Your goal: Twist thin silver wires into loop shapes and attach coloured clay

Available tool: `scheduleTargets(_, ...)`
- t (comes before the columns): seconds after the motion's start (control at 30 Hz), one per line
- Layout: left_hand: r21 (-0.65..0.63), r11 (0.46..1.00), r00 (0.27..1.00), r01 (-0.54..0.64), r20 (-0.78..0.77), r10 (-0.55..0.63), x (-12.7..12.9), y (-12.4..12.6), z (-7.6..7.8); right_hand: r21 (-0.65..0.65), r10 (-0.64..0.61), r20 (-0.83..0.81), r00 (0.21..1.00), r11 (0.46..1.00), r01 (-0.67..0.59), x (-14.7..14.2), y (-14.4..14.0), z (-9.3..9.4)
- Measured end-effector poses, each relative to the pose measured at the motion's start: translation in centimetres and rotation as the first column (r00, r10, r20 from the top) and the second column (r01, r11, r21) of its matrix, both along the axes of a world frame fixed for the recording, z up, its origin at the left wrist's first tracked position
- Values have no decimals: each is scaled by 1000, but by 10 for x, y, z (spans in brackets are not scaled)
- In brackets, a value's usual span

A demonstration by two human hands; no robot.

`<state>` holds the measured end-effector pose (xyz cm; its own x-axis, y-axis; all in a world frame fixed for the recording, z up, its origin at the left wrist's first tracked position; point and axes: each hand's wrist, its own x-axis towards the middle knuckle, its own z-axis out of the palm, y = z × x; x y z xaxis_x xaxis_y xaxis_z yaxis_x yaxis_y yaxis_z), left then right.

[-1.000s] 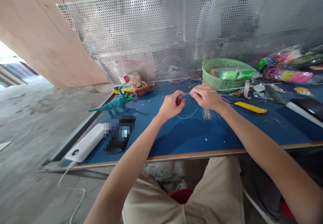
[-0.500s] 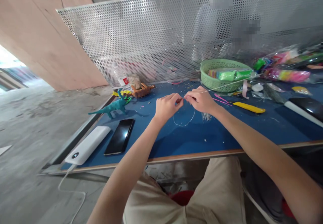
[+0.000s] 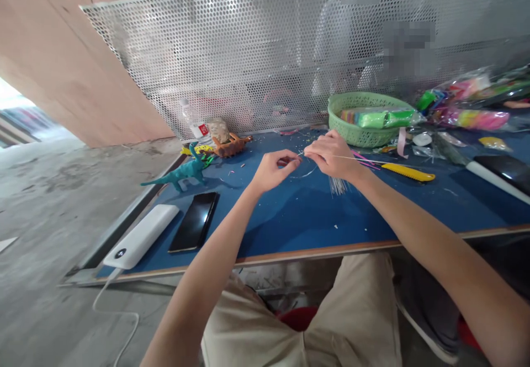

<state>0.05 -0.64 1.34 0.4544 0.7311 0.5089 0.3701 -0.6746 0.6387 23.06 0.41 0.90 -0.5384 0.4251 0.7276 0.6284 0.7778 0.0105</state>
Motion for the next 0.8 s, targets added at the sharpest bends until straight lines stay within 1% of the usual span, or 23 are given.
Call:
scheduleTargets(0.03, -62, 997, 998, 39, 48, -36, 1, 0, 0, 30, -2, 26, 1000, 1000, 1, 2, 1, 0)
scheduleTargets(0.07, -112, 992, 994, 58, 96, -48, 2, 1, -1, 57, -2, 46, 999, 998, -1, 4, 2, 1)
scheduleTargets(0.2, -257, 959, 955, 120, 295, -40, 5, 3, -5, 130, 0, 73, 997, 991, -10, 4, 0, 3)
scheduleTargets(0.27, -307, 938, 932, 161, 360, -43, 6, 6, -7, 153, -1, 77, 997, 988, -11, 3, -1, 3)
scheduleTargets(0.33, -320, 931, 924, 175, 379, -43, 5, 7, -9, 172, -7, 80, 997, 985, -7, 3, -1, 3)
scheduleTargets(0.43, -259, 955, 934, 143, 355, -44, 6, 6, -10, 182, -16, 72, 997, 983, 2, 2, -1, 2)
scheduleTargets(0.53, -165, 981, 949, 107, 311, -51, 8, 3, -11, 137, -20, 32, 999, 990, 16, 0, -3, 2)
scheduleTargets(0.6, -77, 995, 961, 67, 273, -44, 8, 0, -11, 88, -37, -13, 999, 995, 38, -4, -5, 1)
scheduleTargets(0.63, -11, 999, 969, 38, 244, -34, 8, -1, -11, 62, -49, -38, 998, 997, 52, -7, -6, 0)
scheduleTargets(0.67, 67, 998, 979, 7, 202, -21, 8, -1, -11, 35, -61, -64, 996, 997, 64, -10, -7, -1)
scheduleTargets(0.73, 216, 976, 995, -36, 102, 15, 7, -2, -11, -28, -79, -111, 991, 997, 77, -16, -8, -4)
scheduleTargets(0.77, 259, 965, 998, -47, 62, 32, 6, -1, -11, -58, -85, -127, 988, 995, 78, -18, -9, -5)
scheduleTargets(0.8, 265, 963, 998, -54, 41, 45, 6, -1, -11, -78, -90, -136, 987, 994, 80, -20, -9, -6)
